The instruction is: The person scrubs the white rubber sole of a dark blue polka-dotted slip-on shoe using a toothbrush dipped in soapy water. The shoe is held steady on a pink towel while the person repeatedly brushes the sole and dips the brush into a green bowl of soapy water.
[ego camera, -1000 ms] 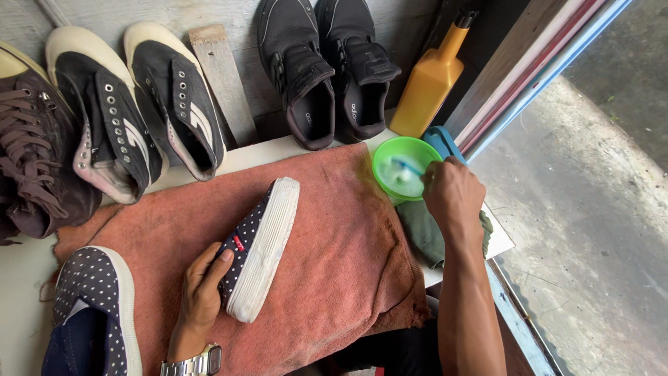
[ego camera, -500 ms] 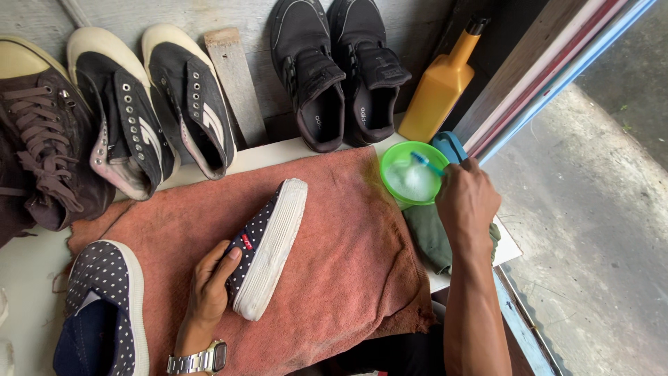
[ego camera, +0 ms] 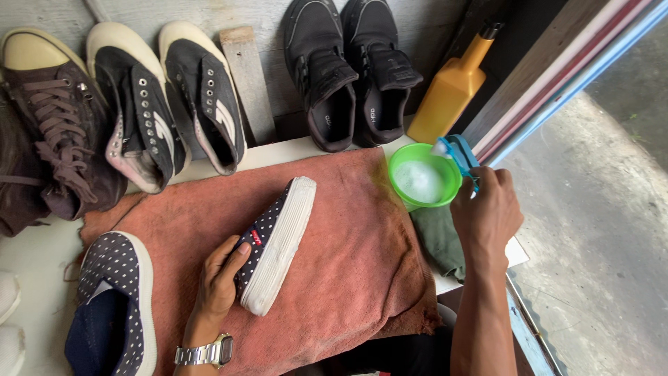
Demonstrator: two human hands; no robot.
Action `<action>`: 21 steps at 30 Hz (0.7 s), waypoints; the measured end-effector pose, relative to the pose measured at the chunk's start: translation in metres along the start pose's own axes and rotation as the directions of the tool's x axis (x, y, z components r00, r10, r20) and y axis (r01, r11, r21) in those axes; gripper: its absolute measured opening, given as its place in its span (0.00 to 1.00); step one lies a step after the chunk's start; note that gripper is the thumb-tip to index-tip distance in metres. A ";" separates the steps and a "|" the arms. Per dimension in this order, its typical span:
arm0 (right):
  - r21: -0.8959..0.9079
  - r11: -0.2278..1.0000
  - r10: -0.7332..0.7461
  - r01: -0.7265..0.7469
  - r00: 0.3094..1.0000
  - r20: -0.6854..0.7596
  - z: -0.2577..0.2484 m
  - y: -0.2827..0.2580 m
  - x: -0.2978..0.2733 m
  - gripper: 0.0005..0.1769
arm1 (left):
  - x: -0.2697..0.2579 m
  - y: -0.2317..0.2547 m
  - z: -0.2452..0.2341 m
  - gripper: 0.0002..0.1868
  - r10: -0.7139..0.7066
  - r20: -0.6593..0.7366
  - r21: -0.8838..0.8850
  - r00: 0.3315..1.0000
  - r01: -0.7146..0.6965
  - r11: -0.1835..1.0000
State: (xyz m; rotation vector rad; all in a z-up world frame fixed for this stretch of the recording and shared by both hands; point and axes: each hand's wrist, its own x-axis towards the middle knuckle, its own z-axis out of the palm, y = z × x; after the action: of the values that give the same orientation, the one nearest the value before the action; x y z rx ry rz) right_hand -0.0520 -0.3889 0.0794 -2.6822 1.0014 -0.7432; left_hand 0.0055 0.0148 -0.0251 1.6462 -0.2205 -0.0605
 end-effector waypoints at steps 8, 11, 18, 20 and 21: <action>0.419 0.908 -0.083 0.012 0.985 0.150 -0.008 -0.018 -0.008 0.14 | 0.003 -0.016 0.000 0.30 -0.174 -0.131 0.052 0.976 0.182 0.982; 0.530 0.846 -0.258 0.058 0.914 0.313 -0.003 -0.043 -0.019 0.13 | 0.000 -0.004 0.000 0.15 -0.088 -0.047 0.010 0.995 0.088 0.996; 0.554 0.801 -0.509 0.228 0.746 0.429 0.021 -0.085 -0.037 0.12 | 0.002 -0.020 -0.003 0.23 -0.102 -0.048 -0.006 0.994 0.102 0.995; 0.536 0.813 -0.499 0.229 0.749 0.436 0.037 -0.088 -0.026 0.13 | 0.001 -0.018 -0.004 0.15 -0.058 -0.012 -0.038 0.998 0.058 0.998; 0.515 0.826 -0.487 0.231 0.753 0.443 0.044 -0.088 -0.021 0.16 | 0.000 -0.017 -0.005 0.15 -0.013 0.026 -0.074 1.000 0.015 0.997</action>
State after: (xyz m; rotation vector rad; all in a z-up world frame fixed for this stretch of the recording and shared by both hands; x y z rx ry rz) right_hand 0.0071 -0.3087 0.0629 -2.4601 0.1232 -0.1497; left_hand 0.0078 0.0209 -0.0418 1.5738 -0.2238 -0.0988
